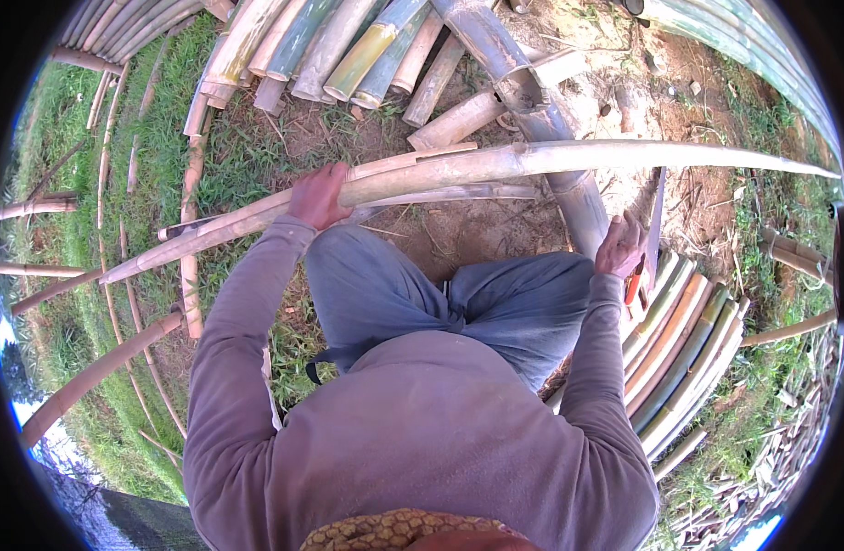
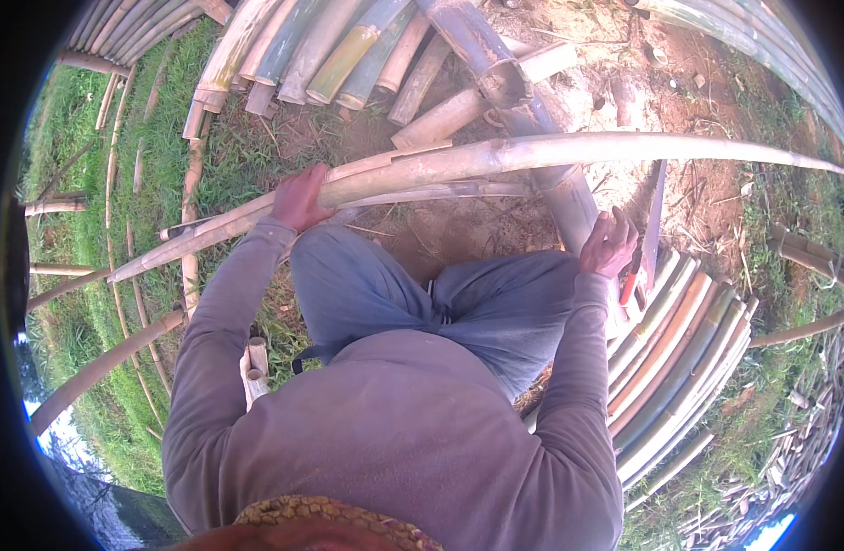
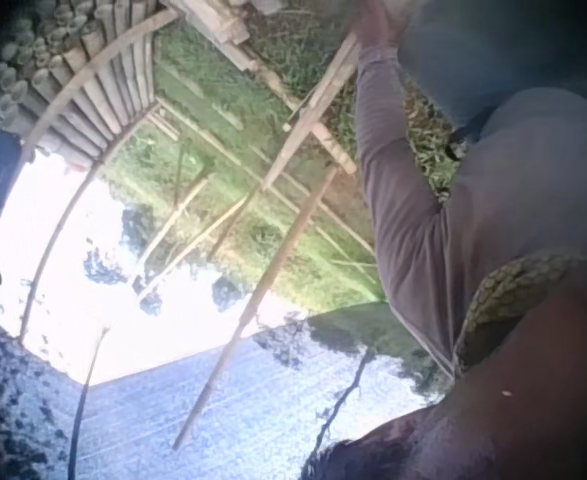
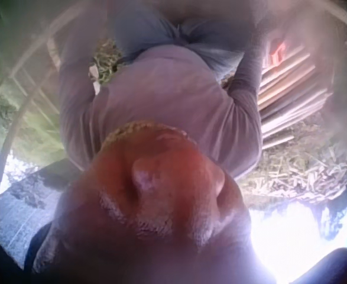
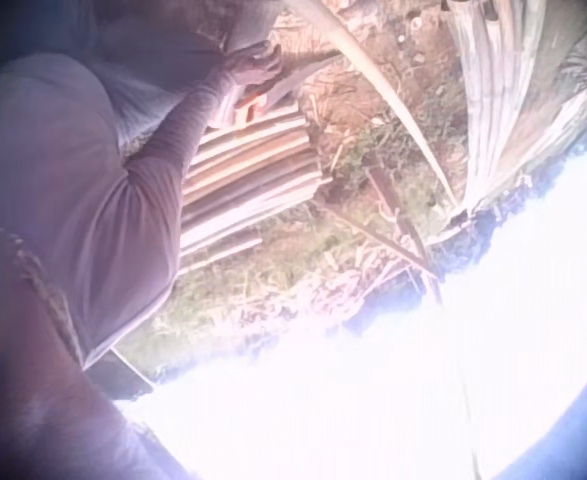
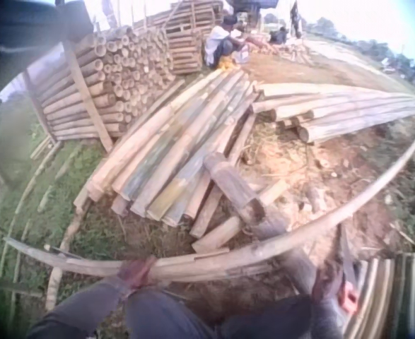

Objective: The person sits on the ground and uses a hand saw to cut long bamboo poles into shorter sections. They repeatedly position each pole, saw through it, and set the cut pieces aside in a pile.

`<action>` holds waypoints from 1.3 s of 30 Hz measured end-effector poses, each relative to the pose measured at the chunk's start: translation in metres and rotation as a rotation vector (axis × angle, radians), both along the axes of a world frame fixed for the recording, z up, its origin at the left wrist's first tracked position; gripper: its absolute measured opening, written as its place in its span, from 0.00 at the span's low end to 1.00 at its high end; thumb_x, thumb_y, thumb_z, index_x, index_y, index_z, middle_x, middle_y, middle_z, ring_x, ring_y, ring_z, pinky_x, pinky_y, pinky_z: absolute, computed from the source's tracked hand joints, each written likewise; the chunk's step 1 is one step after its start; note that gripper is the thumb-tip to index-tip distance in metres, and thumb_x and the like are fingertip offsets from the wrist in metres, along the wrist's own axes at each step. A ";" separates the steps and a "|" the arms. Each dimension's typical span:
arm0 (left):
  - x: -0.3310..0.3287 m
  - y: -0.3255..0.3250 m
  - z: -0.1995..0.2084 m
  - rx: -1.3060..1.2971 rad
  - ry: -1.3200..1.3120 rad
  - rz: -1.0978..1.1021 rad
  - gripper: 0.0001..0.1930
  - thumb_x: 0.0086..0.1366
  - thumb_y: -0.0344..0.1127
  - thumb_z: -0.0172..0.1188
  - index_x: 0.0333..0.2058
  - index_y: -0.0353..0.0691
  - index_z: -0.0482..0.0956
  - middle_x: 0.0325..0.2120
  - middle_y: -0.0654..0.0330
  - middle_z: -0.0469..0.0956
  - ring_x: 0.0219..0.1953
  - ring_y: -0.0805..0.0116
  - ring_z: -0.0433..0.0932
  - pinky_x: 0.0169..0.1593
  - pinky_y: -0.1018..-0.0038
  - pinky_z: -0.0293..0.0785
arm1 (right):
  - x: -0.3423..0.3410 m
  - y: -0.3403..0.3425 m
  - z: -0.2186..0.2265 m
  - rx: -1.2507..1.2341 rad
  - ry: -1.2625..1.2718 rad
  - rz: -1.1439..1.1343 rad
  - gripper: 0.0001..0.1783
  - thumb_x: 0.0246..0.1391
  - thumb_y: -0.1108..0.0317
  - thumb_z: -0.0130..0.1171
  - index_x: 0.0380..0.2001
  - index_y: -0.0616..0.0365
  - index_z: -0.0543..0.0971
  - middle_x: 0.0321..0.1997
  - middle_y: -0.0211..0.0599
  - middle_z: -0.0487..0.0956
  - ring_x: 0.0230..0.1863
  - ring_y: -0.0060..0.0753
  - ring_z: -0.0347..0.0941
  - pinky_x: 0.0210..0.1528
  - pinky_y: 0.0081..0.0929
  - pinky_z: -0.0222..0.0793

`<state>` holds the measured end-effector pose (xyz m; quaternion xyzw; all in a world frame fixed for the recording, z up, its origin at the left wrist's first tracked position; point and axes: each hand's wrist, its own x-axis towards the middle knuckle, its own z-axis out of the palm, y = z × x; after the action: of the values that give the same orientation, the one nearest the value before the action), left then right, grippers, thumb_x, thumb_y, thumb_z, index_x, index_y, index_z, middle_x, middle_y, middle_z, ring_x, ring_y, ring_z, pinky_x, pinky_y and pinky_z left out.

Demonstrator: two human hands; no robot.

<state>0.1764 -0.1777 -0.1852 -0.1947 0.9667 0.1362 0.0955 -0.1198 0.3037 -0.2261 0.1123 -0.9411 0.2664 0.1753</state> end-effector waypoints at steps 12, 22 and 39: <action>-0.173 0.095 -0.004 -0.042 0.140 -0.145 0.33 0.50 0.43 0.81 0.50 0.42 0.70 0.41 0.51 0.82 0.44 0.49 0.86 0.44 0.53 0.82 | -0.021 0.189 -0.053 0.342 -0.722 -0.636 0.37 0.59 0.36 0.58 0.68 0.37 0.77 0.74 0.43 0.69 0.72 0.52 0.68 0.71 0.59 0.65; -0.167 0.106 -0.006 -0.091 0.164 -0.042 0.29 0.50 0.42 0.81 0.47 0.42 0.75 0.38 0.52 0.84 0.43 0.50 0.87 0.45 0.55 0.81 | -0.020 0.194 -0.057 0.691 -0.733 -0.366 0.48 0.59 0.19 0.50 0.56 0.54 0.82 0.59 0.50 0.81 0.59 0.52 0.77 0.59 0.54 0.72; -0.176 0.110 -0.017 -0.060 0.132 -0.037 0.18 0.60 0.38 0.70 0.48 0.47 0.78 0.39 0.54 0.86 0.45 0.54 0.88 0.45 0.54 0.81 | 0.071 0.114 0.093 -0.794 -0.587 -0.224 0.26 0.62 0.66 0.61 0.63 0.60 0.75 0.48 0.44 0.81 0.38 0.34 0.79 0.37 0.27 0.83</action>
<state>0.0008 -0.0679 -0.2024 -0.1700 0.9779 0.1181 0.0282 -0.0493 0.4181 -0.1333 -0.1443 -0.7833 0.6034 -0.0399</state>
